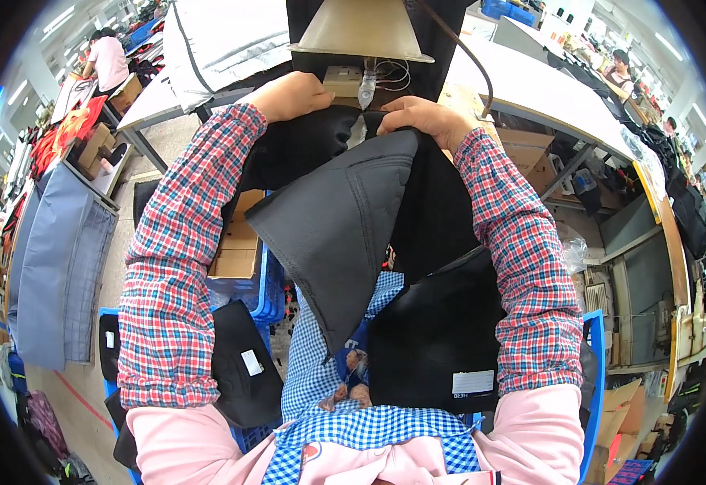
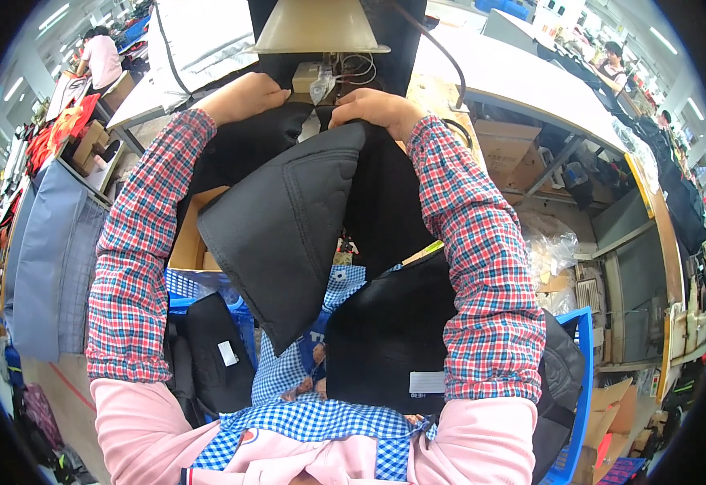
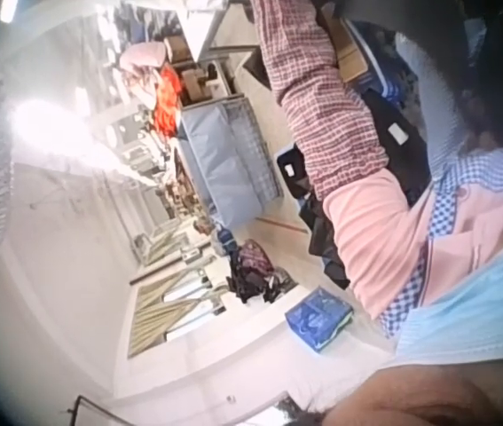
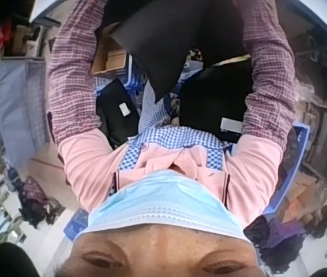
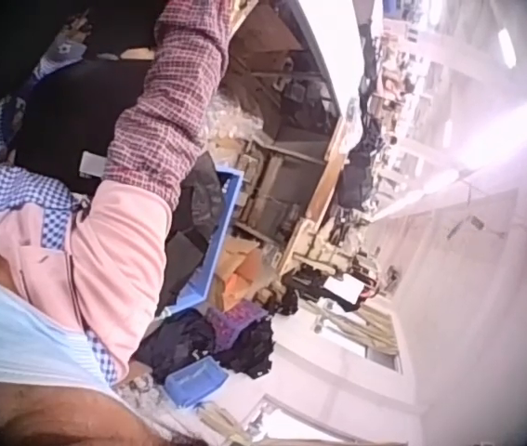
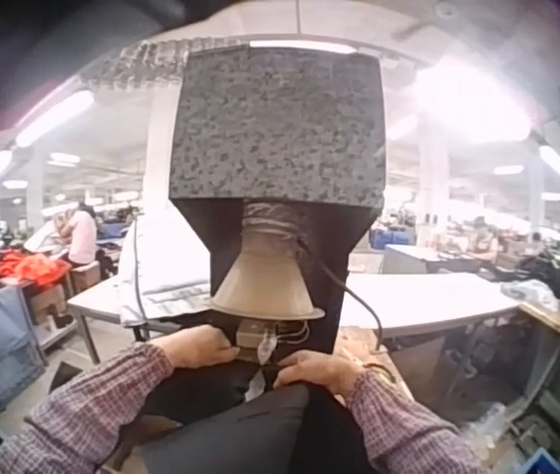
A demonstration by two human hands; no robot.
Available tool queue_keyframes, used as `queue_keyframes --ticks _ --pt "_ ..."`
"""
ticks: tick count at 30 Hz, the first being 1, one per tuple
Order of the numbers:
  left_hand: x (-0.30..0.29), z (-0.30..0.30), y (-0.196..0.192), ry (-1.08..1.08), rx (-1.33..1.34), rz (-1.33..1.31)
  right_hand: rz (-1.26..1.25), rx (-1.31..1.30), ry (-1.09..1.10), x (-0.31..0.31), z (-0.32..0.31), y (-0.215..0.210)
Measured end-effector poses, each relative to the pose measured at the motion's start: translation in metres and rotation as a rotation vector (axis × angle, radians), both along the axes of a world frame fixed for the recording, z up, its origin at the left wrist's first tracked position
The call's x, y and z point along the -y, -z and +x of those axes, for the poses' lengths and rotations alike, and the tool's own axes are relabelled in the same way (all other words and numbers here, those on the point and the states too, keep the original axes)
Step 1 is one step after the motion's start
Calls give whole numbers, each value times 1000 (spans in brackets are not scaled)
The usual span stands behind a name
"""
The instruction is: A worker is assembling and trimming black padded fabric components at a factory workbench using a heat-sealing machine and scissors.
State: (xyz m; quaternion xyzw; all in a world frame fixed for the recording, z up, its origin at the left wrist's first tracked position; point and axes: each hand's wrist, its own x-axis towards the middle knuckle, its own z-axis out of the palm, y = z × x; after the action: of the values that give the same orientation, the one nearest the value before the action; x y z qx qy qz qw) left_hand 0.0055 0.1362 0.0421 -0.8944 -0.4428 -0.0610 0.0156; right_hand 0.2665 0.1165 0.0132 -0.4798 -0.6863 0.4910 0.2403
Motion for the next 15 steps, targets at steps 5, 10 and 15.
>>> queue_keyframes --ticks 5,10,15 --pt "-6 -5 7 1 -10 65 -42 -21 -68 6 -1 -7" --pt "-10 1 9 -149 93 8 0 -26 -59 0 3 -1" --pt "-18 -7 15 -101 66 68 -39 -45 -44 -2 -2 -2"
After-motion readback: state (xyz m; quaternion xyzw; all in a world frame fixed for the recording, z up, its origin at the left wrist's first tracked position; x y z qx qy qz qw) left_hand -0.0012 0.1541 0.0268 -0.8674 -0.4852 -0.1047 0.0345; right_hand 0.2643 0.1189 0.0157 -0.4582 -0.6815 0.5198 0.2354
